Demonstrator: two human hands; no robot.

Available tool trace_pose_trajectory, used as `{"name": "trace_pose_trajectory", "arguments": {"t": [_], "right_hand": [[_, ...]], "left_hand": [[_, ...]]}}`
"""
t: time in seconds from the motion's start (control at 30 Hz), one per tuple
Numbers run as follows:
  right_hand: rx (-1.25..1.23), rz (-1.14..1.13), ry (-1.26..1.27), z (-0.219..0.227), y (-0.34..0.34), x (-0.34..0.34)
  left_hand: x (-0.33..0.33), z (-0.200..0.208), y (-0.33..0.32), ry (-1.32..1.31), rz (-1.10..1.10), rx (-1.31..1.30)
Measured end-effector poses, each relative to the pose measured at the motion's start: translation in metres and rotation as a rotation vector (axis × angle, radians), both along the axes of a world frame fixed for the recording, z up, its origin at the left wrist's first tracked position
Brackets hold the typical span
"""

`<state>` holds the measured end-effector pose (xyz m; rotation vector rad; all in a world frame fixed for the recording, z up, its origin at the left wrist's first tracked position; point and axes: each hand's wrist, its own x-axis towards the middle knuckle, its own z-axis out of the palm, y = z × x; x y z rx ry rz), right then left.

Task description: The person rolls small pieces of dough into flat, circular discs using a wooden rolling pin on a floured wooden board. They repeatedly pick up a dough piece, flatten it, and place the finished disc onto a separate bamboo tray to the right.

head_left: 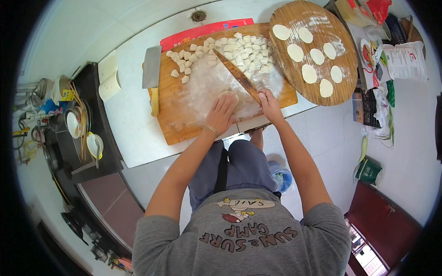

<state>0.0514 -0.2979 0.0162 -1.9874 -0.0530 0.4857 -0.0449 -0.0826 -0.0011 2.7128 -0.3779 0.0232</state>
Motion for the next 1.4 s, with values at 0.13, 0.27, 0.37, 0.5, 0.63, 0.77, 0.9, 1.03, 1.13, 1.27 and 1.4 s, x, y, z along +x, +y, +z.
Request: {"name": "trace_pose_trajectory", "arguments": {"t": [0.13, 0.27, 0.37, 0.5, 0.63, 0.77, 0.9, 1.03, 1.13, 1.27, 1.4], "right_hand": [[-0.024, -0.04, -0.121, 0.016, -0.004, -0.01], [0.065, -0.155, -0.127, 0.018, -0.014, -0.02], [0.083, -0.186, -0.146, 0.025, -0.016, -0.03], [0.102, -0.232, -0.043, 0.033, -0.029, -0.042], [0.16, -0.249, -0.068, 0.048, -0.034, -0.046], [0.149, -0.261, -0.15, 0.053, -0.047, -0.048], [0.292, -0.367, -0.09, 0.047, -0.065, -0.046], [0.399, -0.511, -0.074, 0.069, -0.081, -0.041], [0.406, -0.59, -0.069, 0.094, -0.102, -0.031], [0.427, -0.709, -0.063, 0.094, -0.137, -0.014], [0.424, -0.738, -0.118, 0.089, -0.163, 0.002]], "left_hand": [[0.022, -0.016, 0.003, -0.005, 0.095, -0.002], [0.041, -0.021, 0.011, 0.021, 0.234, -0.143], [0.055, -0.036, 0.01, 0.085, 0.403, -0.094], [0.077, -0.02, 0.005, 0.486, 0.665, -0.167], [0.077, -0.015, 0.017, 0.47, 0.458, -0.124], [0.07, 0.004, 0.007, 0.299, 0.305, -0.244], [0.083, 0.032, -0.017, 0.225, 0.226, -0.49], [0.124, 0.078, -0.055, 0.35, 0.15, -0.637], [0.176, 0.095, -0.099, 0.454, 0.151, -0.853], [0.257, 0.118, -0.168, 0.504, 0.149, -1.096], [0.345, 0.109, -0.208, 0.518, 0.24, -1.157]]}}
